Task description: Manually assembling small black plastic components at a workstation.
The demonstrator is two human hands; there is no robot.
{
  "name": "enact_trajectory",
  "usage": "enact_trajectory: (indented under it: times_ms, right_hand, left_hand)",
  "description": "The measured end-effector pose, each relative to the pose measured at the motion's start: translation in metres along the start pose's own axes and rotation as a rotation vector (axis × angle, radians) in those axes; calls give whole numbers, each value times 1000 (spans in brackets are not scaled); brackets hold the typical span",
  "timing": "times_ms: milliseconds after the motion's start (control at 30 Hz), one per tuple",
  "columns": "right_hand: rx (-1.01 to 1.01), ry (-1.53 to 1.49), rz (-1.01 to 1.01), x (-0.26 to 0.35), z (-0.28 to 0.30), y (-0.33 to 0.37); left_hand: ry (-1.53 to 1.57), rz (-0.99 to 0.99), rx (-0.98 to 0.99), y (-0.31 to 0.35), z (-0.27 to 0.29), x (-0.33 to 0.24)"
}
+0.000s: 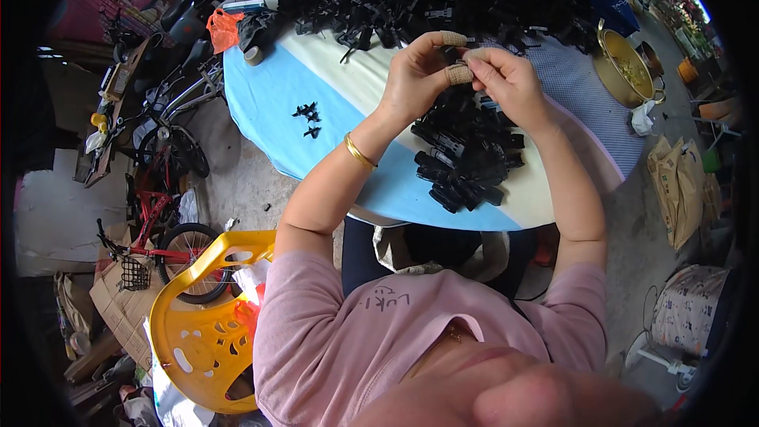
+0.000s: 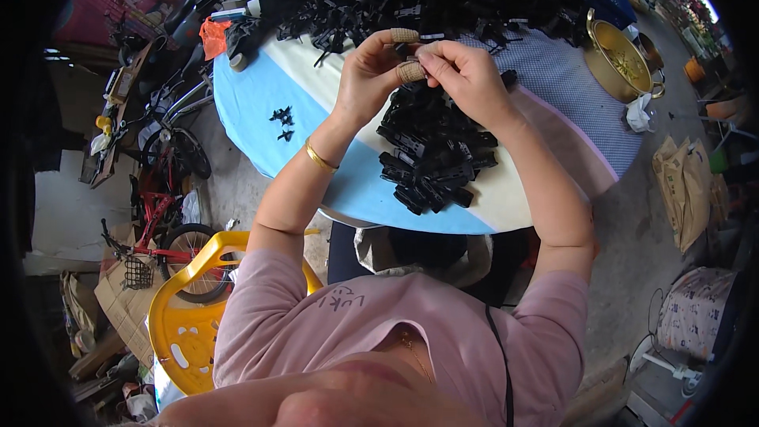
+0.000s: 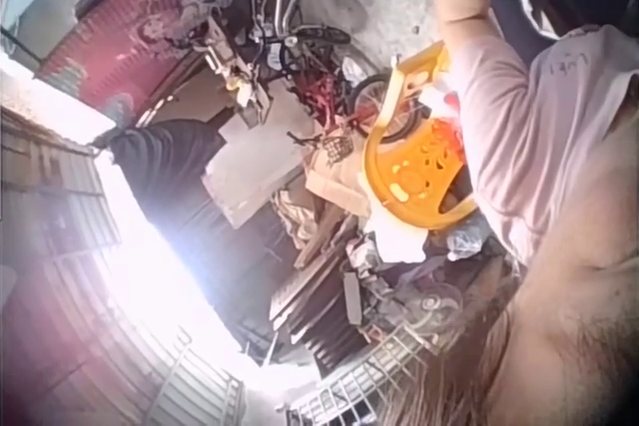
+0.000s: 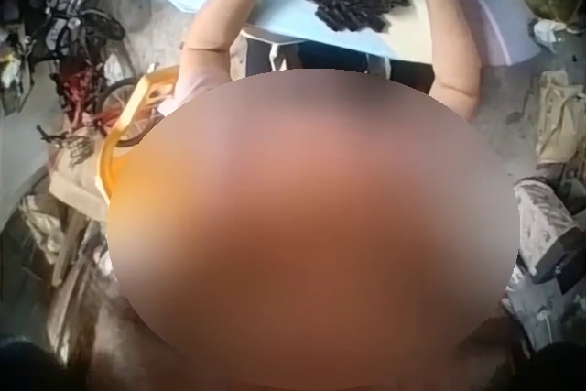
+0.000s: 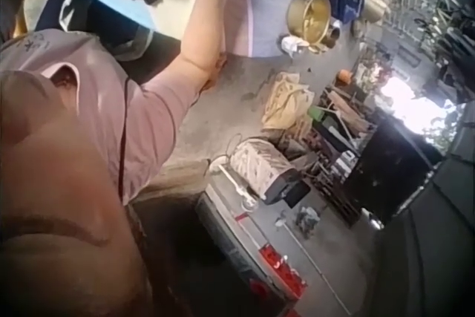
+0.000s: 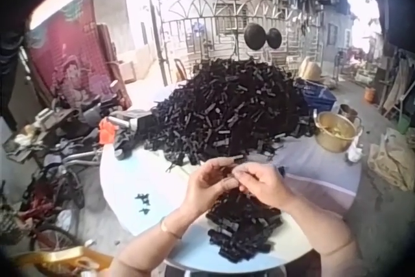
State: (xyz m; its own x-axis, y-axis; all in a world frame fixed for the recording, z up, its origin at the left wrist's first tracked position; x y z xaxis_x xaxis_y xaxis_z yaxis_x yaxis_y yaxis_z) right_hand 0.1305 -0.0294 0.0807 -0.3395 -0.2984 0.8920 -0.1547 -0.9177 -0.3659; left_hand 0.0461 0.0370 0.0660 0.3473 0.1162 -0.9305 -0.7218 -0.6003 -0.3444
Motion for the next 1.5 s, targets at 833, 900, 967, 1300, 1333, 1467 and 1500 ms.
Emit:
enact_trajectory:
  times_ms: [833, 900, 967, 1300, 1333, 1467, 1500]
  right_hand:
    - [-47, 315, 244, 31, 12, 5]
    - [-67, 338, 289, 32, 13, 6]
    - [-95, 166, 254, 23, 27, 4]
    - [118, -304, 35, -2, 26, 1]
    - [121, -306, 35, 1, 22, 2]
    - [207, -244, 166, 15, 5, 3]
    - [234, -213, 181, 16, 3, 4]
  left_hand:
    - [-824, -343, -177, 19, -28, -36]
    - [-794, -332, -106, 18, -29, -37]
    - [-622, -301, 47, 16, -31, -43]
    - [262, 254, 382, 9, -19, -4]
    - [270, 273, 394, 9, -20, -1]
    - [298, 278, 393, 11, -30, 0]
    - [282, 285, 362, 11, -29, 3]
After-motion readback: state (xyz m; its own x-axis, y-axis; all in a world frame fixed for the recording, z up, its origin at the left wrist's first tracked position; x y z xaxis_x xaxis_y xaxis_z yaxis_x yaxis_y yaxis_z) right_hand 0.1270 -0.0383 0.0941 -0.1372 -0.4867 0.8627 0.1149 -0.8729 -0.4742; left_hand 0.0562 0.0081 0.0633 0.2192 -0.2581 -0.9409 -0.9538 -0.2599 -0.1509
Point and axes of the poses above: each hand's wrist, its own y-axis away from the middle knuckle, its own z-axis out of the back of the hand, x = y × z, the point moved 9 cm from there along -y, towards the middle knuckle, and after that the axes turned 5 degrees about z, right-handed, at the moved point
